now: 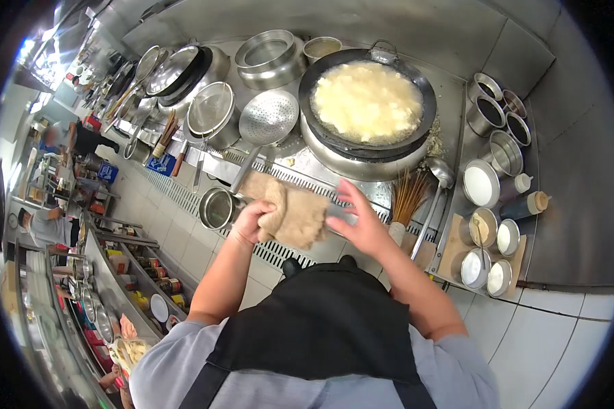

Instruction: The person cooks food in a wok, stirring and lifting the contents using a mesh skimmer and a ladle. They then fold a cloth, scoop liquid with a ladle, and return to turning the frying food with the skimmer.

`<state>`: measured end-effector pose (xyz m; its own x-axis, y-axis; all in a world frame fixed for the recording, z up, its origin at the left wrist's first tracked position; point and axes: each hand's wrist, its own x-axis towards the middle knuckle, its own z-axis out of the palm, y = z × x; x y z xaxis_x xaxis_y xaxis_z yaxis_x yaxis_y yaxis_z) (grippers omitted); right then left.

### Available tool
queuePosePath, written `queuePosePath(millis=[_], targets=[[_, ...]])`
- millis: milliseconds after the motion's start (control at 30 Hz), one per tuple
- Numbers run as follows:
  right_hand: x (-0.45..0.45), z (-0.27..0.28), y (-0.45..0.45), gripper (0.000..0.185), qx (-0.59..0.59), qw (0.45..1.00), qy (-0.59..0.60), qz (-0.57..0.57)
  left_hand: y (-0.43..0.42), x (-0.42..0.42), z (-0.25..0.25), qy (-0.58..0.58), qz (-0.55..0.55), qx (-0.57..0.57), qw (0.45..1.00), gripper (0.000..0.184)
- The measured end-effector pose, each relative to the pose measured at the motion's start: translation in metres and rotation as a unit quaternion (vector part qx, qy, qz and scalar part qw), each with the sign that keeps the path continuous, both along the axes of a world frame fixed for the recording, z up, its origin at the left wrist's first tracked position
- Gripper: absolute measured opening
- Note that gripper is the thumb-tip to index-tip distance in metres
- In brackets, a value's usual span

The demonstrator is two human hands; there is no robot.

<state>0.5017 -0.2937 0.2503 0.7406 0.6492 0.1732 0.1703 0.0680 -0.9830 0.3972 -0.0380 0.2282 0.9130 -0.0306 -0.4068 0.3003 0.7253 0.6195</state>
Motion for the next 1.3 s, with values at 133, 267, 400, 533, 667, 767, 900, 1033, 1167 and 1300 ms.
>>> queuePosePath(millis=[133,267,400,533,667,767,900,1033,1167,1300], targets=[[0.003,0.022,0.049,0.053,-0.029,0.987,0.074,0.137,-0.03,-0.013,0.017,-0.087,-0.018,-0.037,0.995,0.056],[-0.006,0.023,0.074,0.034,-0.134,0.979,-0.052,0.147,-0.036,-0.048,0.022,-0.069,0.079,0.085,0.991,0.057],[-0.019,0.022,0.08,0.029,-0.064,0.981,-0.068,0.171,-0.037,-0.06,0.018,-0.054,0.097,0.316,0.942,0.044],[-0.029,0.024,0.083,0.018,0.015,0.985,0.141,0.103,-0.027,-0.068,0.034,-0.077,0.239,0.141,0.958,0.034],[-0.043,0.036,0.096,0.014,0.046,0.947,0.297,0.115,-0.002,-0.083,0.048,-0.056,0.171,0.152,0.972,0.036],[-0.055,0.046,0.113,0.016,0.081,0.922,0.359,0.118,0.015,-0.1,0.047,-0.037,0.205,0.5,0.841,0.039],[-0.09,0.05,0.141,0.016,0.044,0.94,0.314,0.122,0.007,-0.125,0.071,-0.057,0.117,0.453,0.882,0.048],[-0.117,0.051,0.163,0.023,0.089,0.916,0.356,0.161,-0.01,-0.147,0.073,-0.092,0.126,0.473,0.867,0.054],[-0.141,0.055,0.174,0.024,0.029,0.934,0.299,0.193,0.001,-0.17,0.06,-0.115,0.177,0.363,0.907,0.043],[-0.159,0.054,0.187,0.022,0.012,0.942,0.274,0.193,0.013,-0.188,0.047,-0.087,0.223,0.304,0.922,0.038]])
